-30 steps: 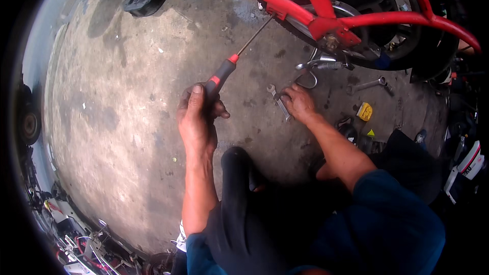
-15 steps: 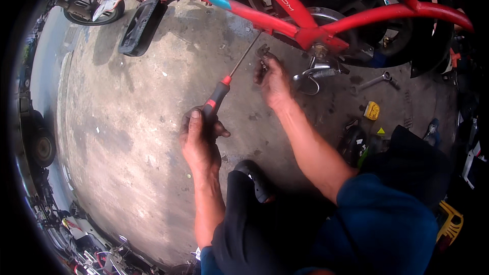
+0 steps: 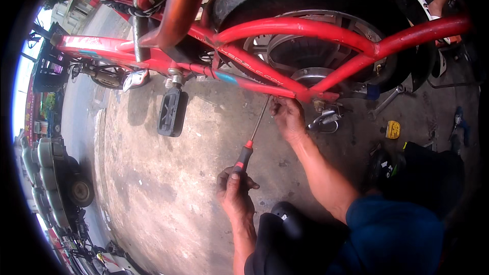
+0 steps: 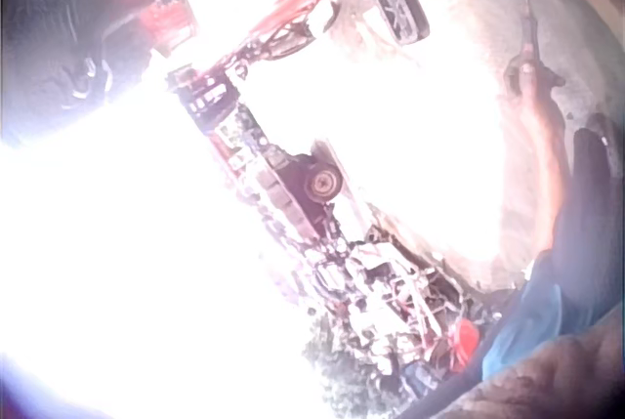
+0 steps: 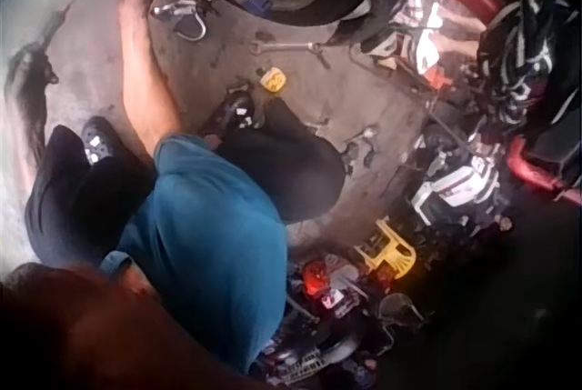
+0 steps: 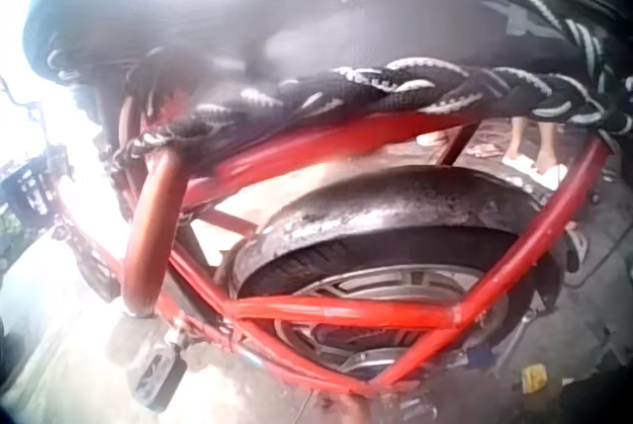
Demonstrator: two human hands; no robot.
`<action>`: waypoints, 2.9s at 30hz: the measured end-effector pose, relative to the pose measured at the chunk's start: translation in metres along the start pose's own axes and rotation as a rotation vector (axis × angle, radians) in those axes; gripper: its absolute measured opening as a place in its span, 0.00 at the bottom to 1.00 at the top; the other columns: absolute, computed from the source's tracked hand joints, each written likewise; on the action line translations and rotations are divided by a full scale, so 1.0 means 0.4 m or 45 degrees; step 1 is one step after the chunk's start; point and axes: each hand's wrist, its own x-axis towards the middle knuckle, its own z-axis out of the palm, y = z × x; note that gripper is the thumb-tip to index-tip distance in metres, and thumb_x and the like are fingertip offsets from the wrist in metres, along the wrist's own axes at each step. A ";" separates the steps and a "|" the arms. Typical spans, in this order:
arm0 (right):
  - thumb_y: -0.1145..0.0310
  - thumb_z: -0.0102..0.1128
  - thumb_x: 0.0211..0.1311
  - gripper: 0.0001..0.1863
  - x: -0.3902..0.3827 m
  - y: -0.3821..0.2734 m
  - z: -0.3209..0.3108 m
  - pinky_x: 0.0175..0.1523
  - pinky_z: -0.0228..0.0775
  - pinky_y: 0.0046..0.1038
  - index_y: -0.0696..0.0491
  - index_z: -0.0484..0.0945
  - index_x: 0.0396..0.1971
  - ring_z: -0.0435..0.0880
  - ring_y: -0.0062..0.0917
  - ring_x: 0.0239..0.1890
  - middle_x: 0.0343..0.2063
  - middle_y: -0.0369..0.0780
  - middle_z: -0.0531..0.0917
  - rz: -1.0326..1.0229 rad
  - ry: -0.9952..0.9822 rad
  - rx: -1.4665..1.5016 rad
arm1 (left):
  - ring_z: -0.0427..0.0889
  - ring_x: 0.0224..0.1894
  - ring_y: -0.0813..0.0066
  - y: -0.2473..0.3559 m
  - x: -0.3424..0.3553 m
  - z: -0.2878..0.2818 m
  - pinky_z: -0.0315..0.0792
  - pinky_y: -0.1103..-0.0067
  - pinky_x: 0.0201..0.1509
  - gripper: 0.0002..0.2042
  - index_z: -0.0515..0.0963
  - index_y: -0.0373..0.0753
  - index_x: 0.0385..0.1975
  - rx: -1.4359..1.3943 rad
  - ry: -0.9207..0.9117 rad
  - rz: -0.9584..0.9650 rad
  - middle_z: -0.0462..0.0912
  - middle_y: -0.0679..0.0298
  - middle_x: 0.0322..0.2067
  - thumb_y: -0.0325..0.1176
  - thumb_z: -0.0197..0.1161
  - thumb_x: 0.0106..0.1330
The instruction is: The person works on the rear wheel assembly of an electric bicycle using a screwdriver and by hand, then rubs their hands together.
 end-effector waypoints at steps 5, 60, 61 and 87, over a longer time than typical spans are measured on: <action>0.60 0.52 0.59 0.12 0.009 0.017 -0.032 0.32 0.60 0.21 0.53 0.74 0.36 0.70 0.19 0.31 0.30 0.34 0.77 -0.080 -0.029 -0.246 | 0.71 0.19 0.72 -0.001 -0.003 -0.005 0.71 0.75 0.22 0.15 0.69 0.30 0.35 0.030 0.054 -0.034 0.72 0.60 0.19 0.37 0.58 0.57; 0.69 0.46 0.53 0.09 0.048 -0.025 0.002 0.28 0.57 0.21 0.51 0.72 0.34 0.68 0.17 0.25 0.28 0.34 0.74 -0.090 -0.067 -0.385 | 0.73 0.22 0.76 0.023 -0.008 -0.015 0.68 0.81 0.28 0.16 0.71 0.30 0.36 0.058 0.049 0.047 0.75 0.60 0.24 0.35 0.64 0.54; 0.69 0.46 0.53 0.09 0.041 -0.027 0.003 0.28 0.57 0.21 0.51 0.72 0.34 0.68 0.17 0.25 0.28 0.34 0.74 -0.074 -0.068 -0.409 | 0.73 0.22 0.76 0.021 -0.007 -0.019 0.68 0.81 0.28 0.16 0.71 0.30 0.36 0.040 0.064 0.031 0.75 0.60 0.24 0.35 0.64 0.54; 0.71 0.44 0.54 0.07 0.048 -0.043 -0.020 0.29 0.57 0.23 0.54 0.71 0.30 0.67 0.19 0.26 0.28 0.34 0.72 -0.075 -0.163 -0.619 | 0.72 0.26 0.83 -0.064 -0.018 -0.031 0.68 0.85 0.27 0.14 0.72 0.31 0.36 0.170 0.121 0.261 0.75 0.65 0.26 0.31 0.65 0.54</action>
